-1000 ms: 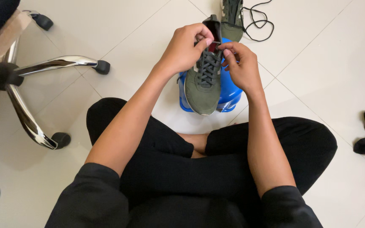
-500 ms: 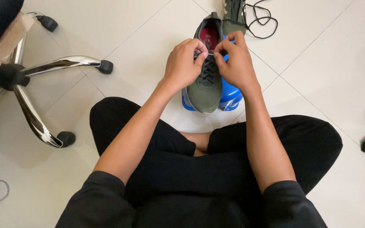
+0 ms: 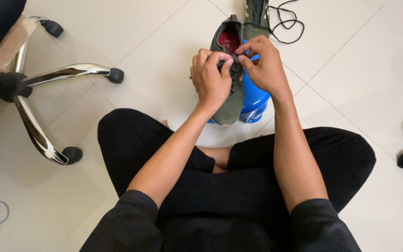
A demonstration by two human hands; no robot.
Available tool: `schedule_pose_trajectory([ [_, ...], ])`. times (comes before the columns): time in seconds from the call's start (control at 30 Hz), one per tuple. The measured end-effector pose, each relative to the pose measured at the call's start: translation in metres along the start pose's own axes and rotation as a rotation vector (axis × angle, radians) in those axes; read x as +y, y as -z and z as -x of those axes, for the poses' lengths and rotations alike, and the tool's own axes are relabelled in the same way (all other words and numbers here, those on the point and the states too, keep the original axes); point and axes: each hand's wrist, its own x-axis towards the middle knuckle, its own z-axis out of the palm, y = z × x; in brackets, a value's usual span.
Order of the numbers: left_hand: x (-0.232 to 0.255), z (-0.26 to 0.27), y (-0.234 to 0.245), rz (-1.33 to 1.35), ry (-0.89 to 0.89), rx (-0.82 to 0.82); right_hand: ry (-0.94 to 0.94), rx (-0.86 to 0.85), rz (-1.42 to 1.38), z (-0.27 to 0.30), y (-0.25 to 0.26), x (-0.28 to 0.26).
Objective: The person removes the laces from a pair of green sneakers and then re-laces them. They thread the laces through the eyelets, pull them tight, and tie a knot, repeating the process for both shoes.
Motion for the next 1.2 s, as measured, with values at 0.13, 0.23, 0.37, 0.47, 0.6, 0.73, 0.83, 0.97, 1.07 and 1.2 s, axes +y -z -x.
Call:
schedule_pose_trajectory([
  [0.13,0.001,-0.001,-0.003,0.002,0.006,0.015,0.11,-0.026,0.171,-0.004,0.002,-0.006],
  [0.23,0.001,-0.003,0.0,-0.003,-0.063,0.022,0.077,-0.01,0.136,-0.003,0.002,-0.003],
  [0.37,-0.007,-0.019,0.014,0.048,-0.308,-0.044,0.059,-0.001,0.099,-0.008,-0.002,0.002],
  [0.47,-0.014,-0.035,0.018,0.108,-0.358,-0.222,0.079,0.05,0.054,-0.007,-0.002,0.011],
  [0.6,-0.02,-0.047,0.025,0.237,-0.343,-0.333,-0.083,0.174,-0.108,-0.011,0.002,0.017],
  [0.73,-0.007,-0.049,0.025,0.37,-0.237,-0.381,-0.038,0.361,-0.276,-0.009,0.01,0.009],
  [0.83,0.007,-0.055,0.016,0.62,-0.158,-0.469,0.014,0.299,-0.038,-0.004,0.013,-0.002],
  [0.97,0.005,-0.067,0.004,0.556,-0.078,-0.51,0.019,0.243,0.019,-0.002,0.008,-0.009],
  [1.07,-0.01,-0.073,0.005,0.537,-0.088,-0.564,-0.017,0.178,0.054,0.0,0.007,-0.011],
  [1.2,-0.019,-0.074,0.006,0.337,-0.247,-0.471,-0.166,0.133,0.063,0.002,-0.002,-0.007],
])
